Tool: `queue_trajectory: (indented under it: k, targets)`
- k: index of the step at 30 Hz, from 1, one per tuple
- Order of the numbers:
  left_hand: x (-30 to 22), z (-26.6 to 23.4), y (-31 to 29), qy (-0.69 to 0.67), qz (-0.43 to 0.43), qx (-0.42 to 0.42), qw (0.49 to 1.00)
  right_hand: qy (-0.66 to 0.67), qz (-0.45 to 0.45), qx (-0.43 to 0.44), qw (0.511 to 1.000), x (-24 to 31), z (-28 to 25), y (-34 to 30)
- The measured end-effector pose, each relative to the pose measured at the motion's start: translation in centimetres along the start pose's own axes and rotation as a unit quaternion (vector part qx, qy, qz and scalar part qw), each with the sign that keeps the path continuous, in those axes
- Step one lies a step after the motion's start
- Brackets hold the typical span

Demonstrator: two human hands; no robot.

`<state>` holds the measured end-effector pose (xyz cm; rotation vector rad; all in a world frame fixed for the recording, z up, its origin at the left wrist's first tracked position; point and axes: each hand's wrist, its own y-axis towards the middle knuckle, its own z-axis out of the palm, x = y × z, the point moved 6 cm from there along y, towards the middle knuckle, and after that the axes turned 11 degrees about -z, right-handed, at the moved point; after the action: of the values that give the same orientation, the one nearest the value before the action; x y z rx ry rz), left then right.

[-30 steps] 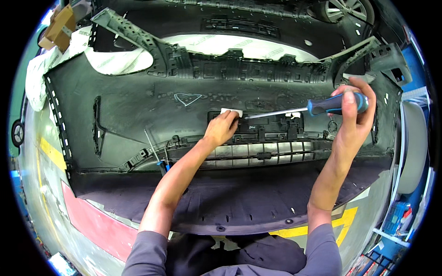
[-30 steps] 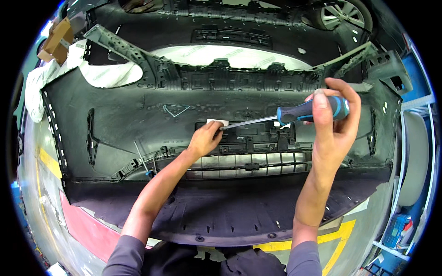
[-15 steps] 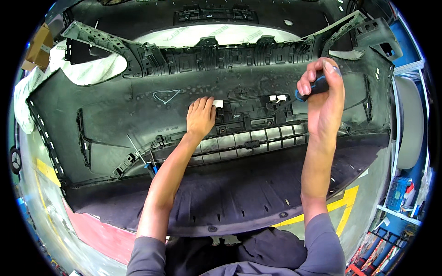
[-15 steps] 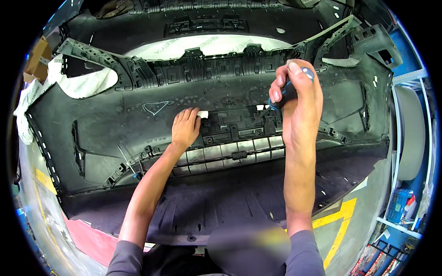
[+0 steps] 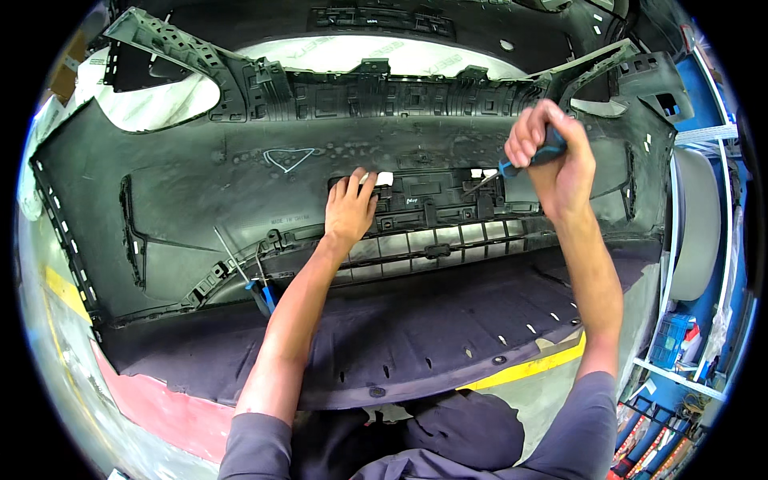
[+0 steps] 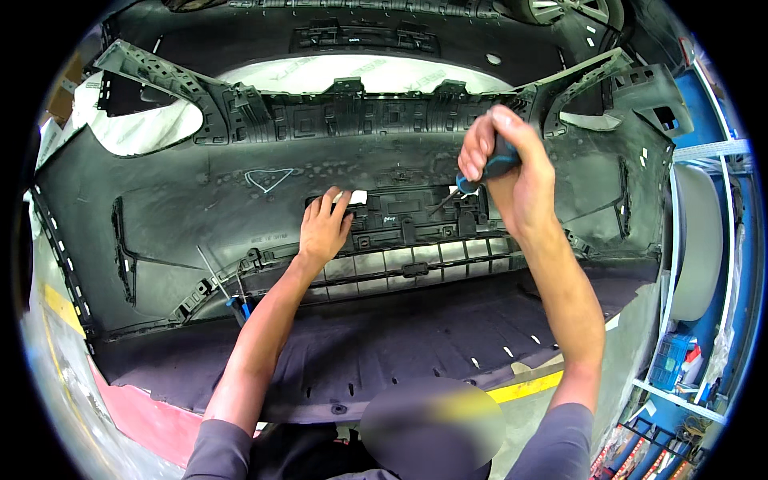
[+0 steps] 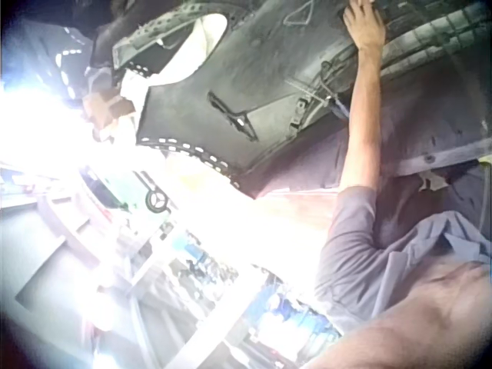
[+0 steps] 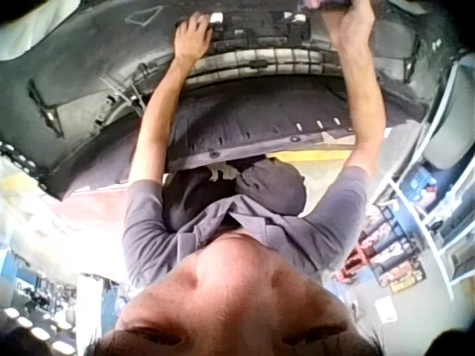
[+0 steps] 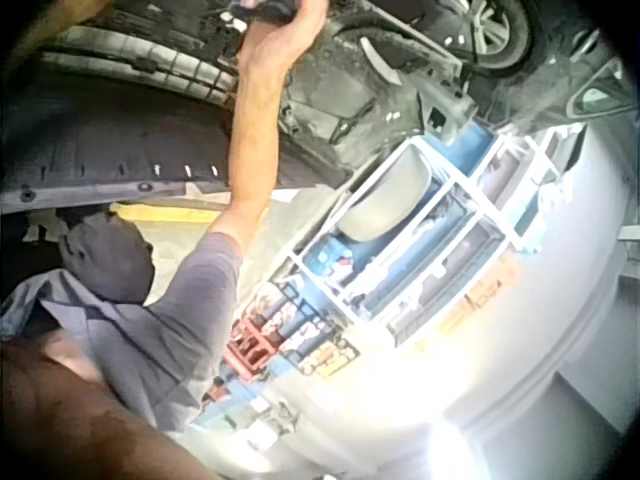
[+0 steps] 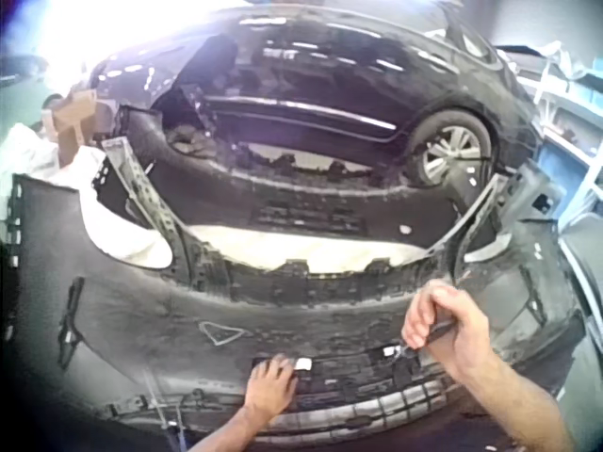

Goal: The person uses a screwdriver to remove and reattach clips and fasteners on a large black plastic car underbody panel. They work methodically along the edges and center of the panel, prying and pressing components into place.

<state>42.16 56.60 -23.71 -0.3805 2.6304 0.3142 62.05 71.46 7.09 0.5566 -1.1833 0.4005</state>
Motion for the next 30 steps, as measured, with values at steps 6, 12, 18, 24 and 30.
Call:
queue_trajectory:
  k: [6,12,18,24,30]
  targets:
    - [-0.5,1.0,-0.1,-0.012,0.002,-0.027,1.0,0.062,-0.005,-0.141,0.988,-3.7,-8.1,-5.7]
    - [-0.4,0.5,0.6,-0.005,-0.041,0.075,0.996,0.067,0.011,-0.227,0.971,-6.3,-13.9,-9.9]
    - [-0.1,-1.5,2.2,0.014,-0.031,0.156,0.987,0.055,0.052,-0.231,0.97,-7.8,-15.7,-10.8]
    - [0.0,-0.6,1.5,-0.01,-0.096,0.069,0.993,0.089,0.037,-0.224,0.97,-8.6,-16.9,-12.3]
    - [-0.8,1.3,0.1,-0.015,-0.064,-0.05,0.997,0.053,-0.043,-0.315,0.946,-7.9,-22.0,-13.0]
